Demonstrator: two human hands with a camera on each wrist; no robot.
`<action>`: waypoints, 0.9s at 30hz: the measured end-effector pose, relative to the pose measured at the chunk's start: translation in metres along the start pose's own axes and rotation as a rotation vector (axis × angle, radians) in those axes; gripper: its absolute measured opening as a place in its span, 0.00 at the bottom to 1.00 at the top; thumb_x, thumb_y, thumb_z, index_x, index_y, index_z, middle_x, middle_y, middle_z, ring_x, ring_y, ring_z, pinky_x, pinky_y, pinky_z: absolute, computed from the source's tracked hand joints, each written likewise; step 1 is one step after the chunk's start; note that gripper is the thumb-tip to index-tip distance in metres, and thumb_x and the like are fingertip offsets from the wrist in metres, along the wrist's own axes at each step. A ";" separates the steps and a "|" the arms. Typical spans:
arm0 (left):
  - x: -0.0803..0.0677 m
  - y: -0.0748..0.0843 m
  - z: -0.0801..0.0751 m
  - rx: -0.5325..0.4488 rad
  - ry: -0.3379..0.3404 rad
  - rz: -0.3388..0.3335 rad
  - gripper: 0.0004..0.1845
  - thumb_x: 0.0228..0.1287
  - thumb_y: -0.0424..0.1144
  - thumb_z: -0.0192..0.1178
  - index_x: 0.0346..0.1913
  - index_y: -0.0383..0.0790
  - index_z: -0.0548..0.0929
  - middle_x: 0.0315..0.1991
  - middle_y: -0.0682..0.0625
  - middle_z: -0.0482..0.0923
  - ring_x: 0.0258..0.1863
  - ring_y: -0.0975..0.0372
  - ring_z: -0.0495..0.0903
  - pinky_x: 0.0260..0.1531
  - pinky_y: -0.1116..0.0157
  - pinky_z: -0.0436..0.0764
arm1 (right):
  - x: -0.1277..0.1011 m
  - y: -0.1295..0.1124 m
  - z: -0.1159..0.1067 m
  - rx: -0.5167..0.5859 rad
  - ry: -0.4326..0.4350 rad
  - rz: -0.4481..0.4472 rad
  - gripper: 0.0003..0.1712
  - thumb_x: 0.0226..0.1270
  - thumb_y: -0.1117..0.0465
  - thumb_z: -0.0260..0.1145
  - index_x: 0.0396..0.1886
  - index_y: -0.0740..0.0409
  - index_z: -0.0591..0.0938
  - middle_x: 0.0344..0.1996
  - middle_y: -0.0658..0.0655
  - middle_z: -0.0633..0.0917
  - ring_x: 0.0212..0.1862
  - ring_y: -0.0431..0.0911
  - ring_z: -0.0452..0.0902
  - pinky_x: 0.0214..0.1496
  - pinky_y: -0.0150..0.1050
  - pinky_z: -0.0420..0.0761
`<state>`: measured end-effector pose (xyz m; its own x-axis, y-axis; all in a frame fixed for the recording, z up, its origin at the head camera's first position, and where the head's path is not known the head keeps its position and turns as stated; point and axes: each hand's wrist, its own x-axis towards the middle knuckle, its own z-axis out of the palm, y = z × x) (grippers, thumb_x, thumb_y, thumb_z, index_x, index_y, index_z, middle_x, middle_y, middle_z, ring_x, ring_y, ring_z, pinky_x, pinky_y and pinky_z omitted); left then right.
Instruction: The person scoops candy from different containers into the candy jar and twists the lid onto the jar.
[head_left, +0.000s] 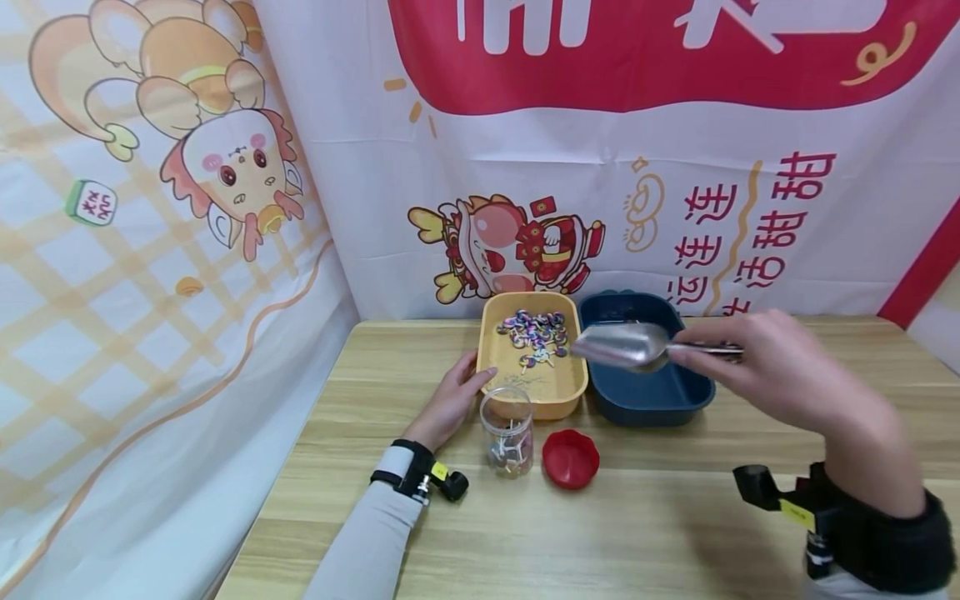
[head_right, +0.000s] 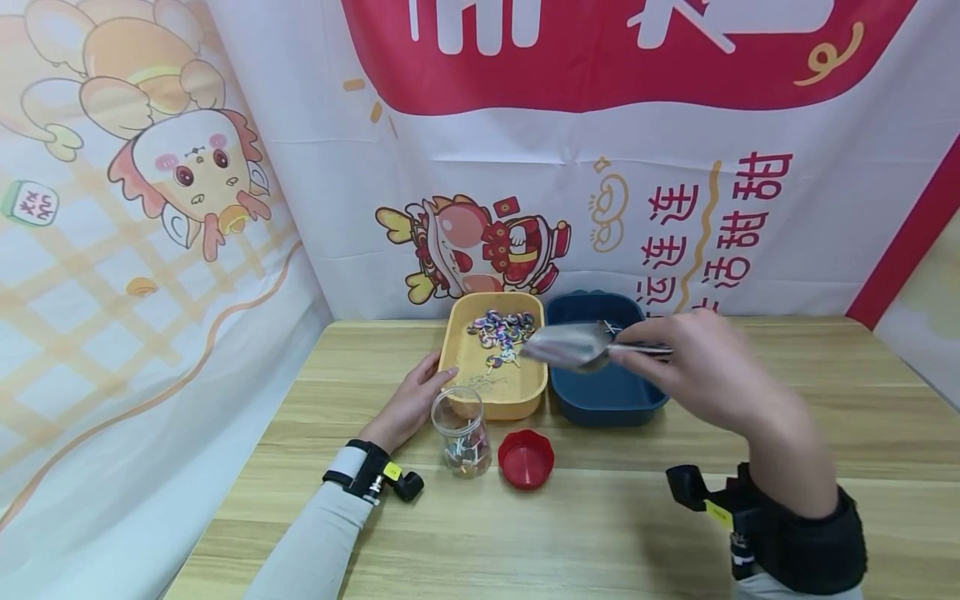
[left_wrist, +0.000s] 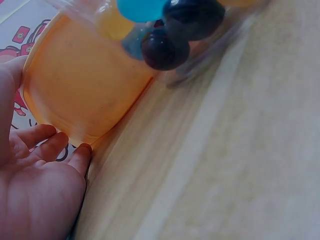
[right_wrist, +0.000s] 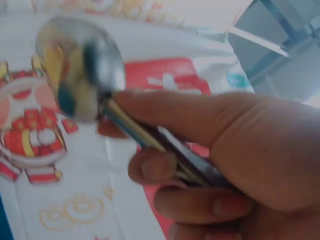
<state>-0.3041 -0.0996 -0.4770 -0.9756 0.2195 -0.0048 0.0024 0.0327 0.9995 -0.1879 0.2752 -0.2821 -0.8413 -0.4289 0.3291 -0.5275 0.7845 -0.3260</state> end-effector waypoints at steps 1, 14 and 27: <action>0.000 0.000 0.000 -0.004 -0.003 0.004 0.34 0.78 0.44 0.56 0.80 0.41 0.58 0.80 0.43 0.57 0.78 0.55 0.59 0.78 0.57 0.60 | -0.001 0.005 -0.001 -0.026 0.018 0.028 0.15 0.69 0.54 0.72 0.51 0.54 0.90 0.29 0.49 0.85 0.27 0.42 0.72 0.23 0.33 0.67; -0.001 0.001 -0.002 0.006 0.006 -0.007 0.35 0.77 0.45 0.56 0.81 0.42 0.57 0.80 0.44 0.57 0.78 0.55 0.58 0.77 0.57 0.60 | 0.020 0.058 0.015 -0.149 -0.157 0.269 0.18 0.76 0.56 0.63 0.52 0.67 0.84 0.39 0.63 0.86 0.38 0.55 0.76 0.37 0.49 0.80; -0.001 0.002 0.000 0.003 0.012 -0.021 0.35 0.77 0.44 0.56 0.80 0.42 0.58 0.80 0.45 0.57 0.78 0.56 0.58 0.77 0.58 0.61 | 0.039 0.082 0.058 -0.180 -0.222 0.311 0.17 0.76 0.60 0.61 0.50 0.70 0.84 0.33 0.60 0.82 0.34 0.52 0.74 0.35 0.47 0.79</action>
<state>-0.3031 -0.0993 -0.4747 -0.9780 0.2071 -0.0256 -0.0175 0.0405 0.9990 -0.2712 0.2968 -0.3470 -0.9725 -0.2304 0.0343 -0.2323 0.9490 -0.2130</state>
